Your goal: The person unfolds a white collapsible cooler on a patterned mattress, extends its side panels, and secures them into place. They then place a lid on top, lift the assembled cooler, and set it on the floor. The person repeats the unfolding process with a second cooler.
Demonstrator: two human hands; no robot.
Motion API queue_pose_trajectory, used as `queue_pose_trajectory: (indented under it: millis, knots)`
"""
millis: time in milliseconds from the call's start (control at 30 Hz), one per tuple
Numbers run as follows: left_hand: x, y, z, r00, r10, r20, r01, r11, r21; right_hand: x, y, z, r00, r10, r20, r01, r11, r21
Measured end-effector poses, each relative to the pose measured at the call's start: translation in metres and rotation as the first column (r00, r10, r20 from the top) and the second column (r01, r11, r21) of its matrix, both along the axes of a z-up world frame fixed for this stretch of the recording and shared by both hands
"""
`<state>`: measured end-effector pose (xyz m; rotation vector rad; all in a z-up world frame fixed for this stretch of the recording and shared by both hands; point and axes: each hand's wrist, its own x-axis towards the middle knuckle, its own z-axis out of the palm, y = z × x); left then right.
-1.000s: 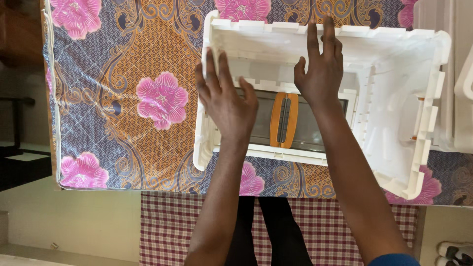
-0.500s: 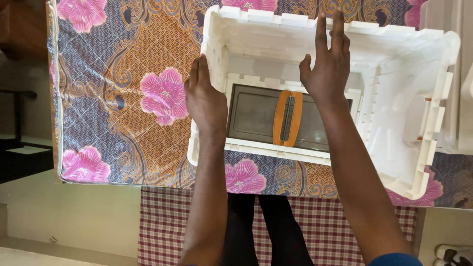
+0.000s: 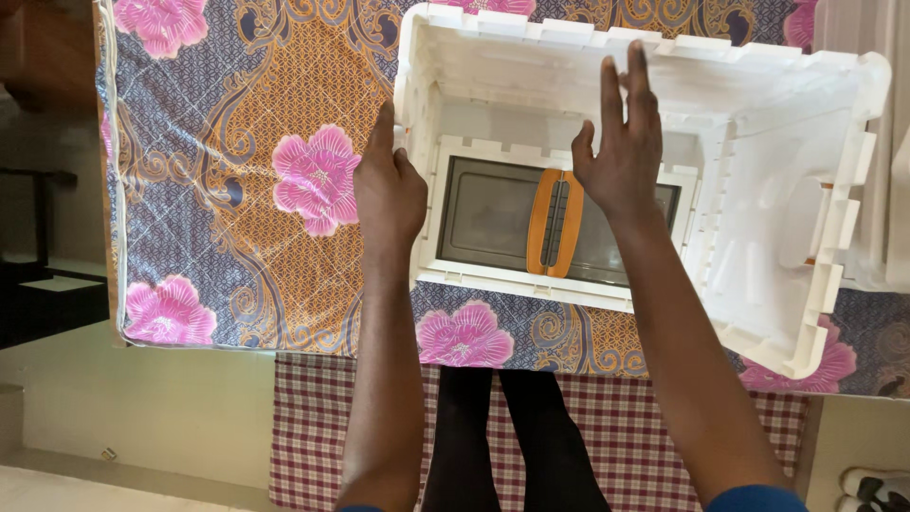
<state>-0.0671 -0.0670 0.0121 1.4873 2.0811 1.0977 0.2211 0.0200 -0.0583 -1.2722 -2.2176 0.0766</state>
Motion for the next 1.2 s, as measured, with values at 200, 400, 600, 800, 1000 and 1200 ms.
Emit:
queue_pose_trajectory:
  millis: [200,400,600,800,1000,1200]
  knots:
    - [-0.006,-0.023,0.011,1.000,0.018,0.001,-0.018,0.999,-0.037,-0.010,-0.030,-0.066,0.997,-0.079,0.020,0.080,0.916,-0.393]
    - [-0.007,-0.079,0.031,0.981,0.144,0.128,-0.142,0.990,-0.024,0.005,-0.031,-0.117,0.972,-0.038,0.230,0.175,0.771,-0.612]
    - [0.006,-0.134,0.036,0.977,0.214,0.023,-0.215,0.976,0.027,0.001,-0.011,-0.125,0.937,0.007,0.350,0.247,0.695,-0.675]
    - [0.014,-0.155,0.015,0.959,0.269,0.086,-0.268,0.963,-0.026,-0.003,0.000,-0.109,0.901,0.041,0.433,0.317,0.619,-0.719]
    - [0.008,-0.156,0.009,0.954,0.277,0.116,-0.275,0.961,-0.031,-0.003,-0.007,-0.079,0.904,0.024,0.427,0.304,0.667,-0.681]
    - [0.013,-0.155,0.015,0.937,0.306,0.168,-0.298,0.952,-0.070,-0.007,-0.022,-0.044,0.917,-0.028,0.397,0.294,0.721,-0.627]
